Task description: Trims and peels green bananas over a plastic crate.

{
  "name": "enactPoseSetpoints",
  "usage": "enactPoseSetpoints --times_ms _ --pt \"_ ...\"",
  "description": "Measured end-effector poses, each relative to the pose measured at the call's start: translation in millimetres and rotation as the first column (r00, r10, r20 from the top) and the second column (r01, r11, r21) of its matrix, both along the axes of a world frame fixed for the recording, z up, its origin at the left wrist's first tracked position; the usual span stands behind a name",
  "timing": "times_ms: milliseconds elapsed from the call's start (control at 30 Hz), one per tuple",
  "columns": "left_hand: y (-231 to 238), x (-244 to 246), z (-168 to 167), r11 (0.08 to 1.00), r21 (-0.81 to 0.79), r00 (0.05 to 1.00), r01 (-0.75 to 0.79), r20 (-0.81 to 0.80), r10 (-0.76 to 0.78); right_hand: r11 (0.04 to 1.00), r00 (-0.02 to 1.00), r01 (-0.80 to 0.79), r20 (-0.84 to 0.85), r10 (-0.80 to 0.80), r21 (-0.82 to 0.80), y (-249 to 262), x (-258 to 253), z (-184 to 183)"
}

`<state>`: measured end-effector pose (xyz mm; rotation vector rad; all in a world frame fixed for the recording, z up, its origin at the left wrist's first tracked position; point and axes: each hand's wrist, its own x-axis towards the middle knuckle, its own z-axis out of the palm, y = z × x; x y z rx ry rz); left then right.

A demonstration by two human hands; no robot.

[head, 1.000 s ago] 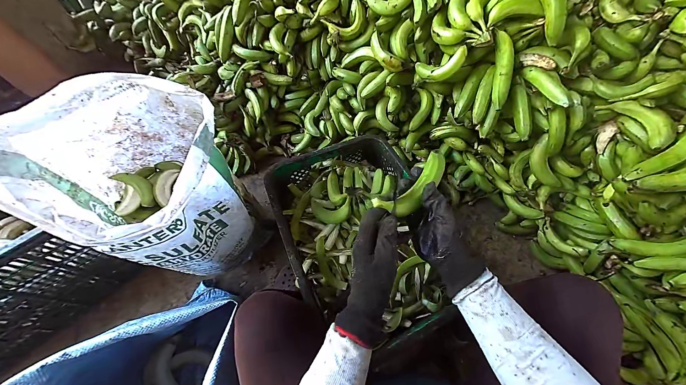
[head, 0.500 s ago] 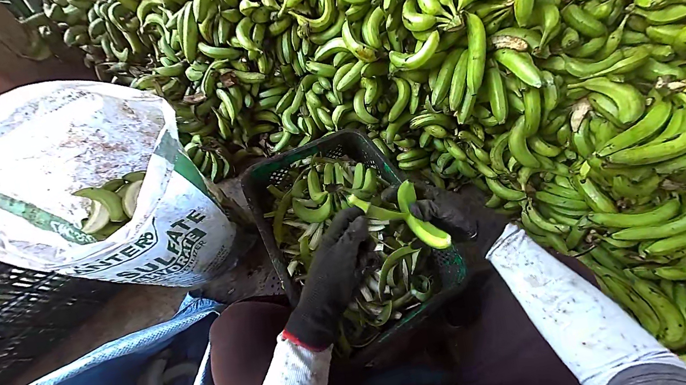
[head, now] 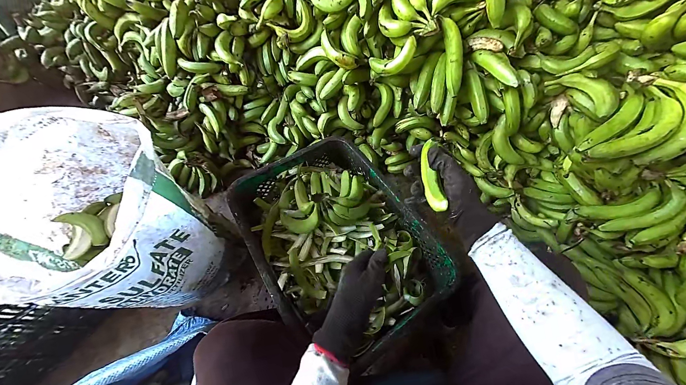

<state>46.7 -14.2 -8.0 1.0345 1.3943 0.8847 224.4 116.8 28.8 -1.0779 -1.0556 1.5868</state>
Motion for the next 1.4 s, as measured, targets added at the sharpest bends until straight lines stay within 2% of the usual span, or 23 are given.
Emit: enactPoseSetpoints --times_ms 133,200,267,367,500,633,867,933,1033,1100,1267,1333,1400 --pt "-5.3 19.9 12.7 0.919 0.394 0.996 -0.007 -0.083 0.043 0.989 0.987 0.112 -0.13 -0.1 0.094 -13.9 -25.5 1.8" --pt "-5.9 26.9 11.4 0.865 0.501 0.989 -0.026 -0.116 0.097 0.986 0.967 0.148 -0.22 -0.128 0.075 -19.0 -36.7 6.4" --pt "-6.8 28.8 10.2 0.843 0.537 0.988 -0.034 -0.11 0.11 0.983 0.95 0.167 -0.278 -0.14 0.074 -22.6 -42.6 7.2" --pt "-8.7 28.3 12.0 0.844 0.535 0.991 -0.031 -0.092 0.095 0.979 0.915 0.183 -0.38 -0.137 0.089 -20.4 -46.3 11.0" --pt "-10.2 26.8 11.7 0.847 0.529 0.992 -0.038 -0.082 0.095 0.975 0.934 0.199 -0.319 -0.159 0.099 -30.5 -49.9 12.9" --pt "-7.6 22.1 8.4 0.878 0.479 0.994 -0.013 -0.086 0.061 0.984 0.916 0.17 -0.377 -0.14 0.047 -34.8 -60.2 14.6" --pt "-0.3 10.6 -12.6 0.874 0.485 0.981 -0.027 -0.157 0.118 0.989 0.931 -0.022 -0.363 -0.033 -0.147 -49.2 -66.2 11.6" --pt "-2.1 11.5 -10.7 0.878 0.479 0.979 -0.022 -0.17 0.117 0.999 0.937 0.013 -0.349 -0.028 -0.043 -41.8 -60.4 1.2" --pt "-4.1 16.9 -10.7 0.884 0.468 0.978 0.006 -0.188 0.092 0.968 0.944 0.091 -0.331 -0.008 0.236 -33.3 -46.4 -15.9" --pt "-2.6 18.7 -15.1 0.875 0.483 0.968 0.031 -0.232 0.094 0.95 0.951 0.13 -0.308 -0.037 0.286 -32.8 -47.6 -20.9" --pt "3.7 12.1 -23.5 0.835 0.543 0.937 0.085 -0.328 0.118 0.998 0.892 0.035 -0.449 -0.056 -0.053 -38.8 -54.2 -16.3" --pt "4.8 9.5 -25.6 0.85 0.518 0.929 0.097 -0.353 0.109 0.994 0.902 0.015 -0.427 -0.061 -0.112 -47.2 -54.7 -17.5" --pt "7.6 4.9 -28.8 0.887 0.451 0.926 0.103 -0.368 0.08 0.996 0.882 -0.026 -0.471 -0.019 -0.089 -52.2 -55.3 -28.5"
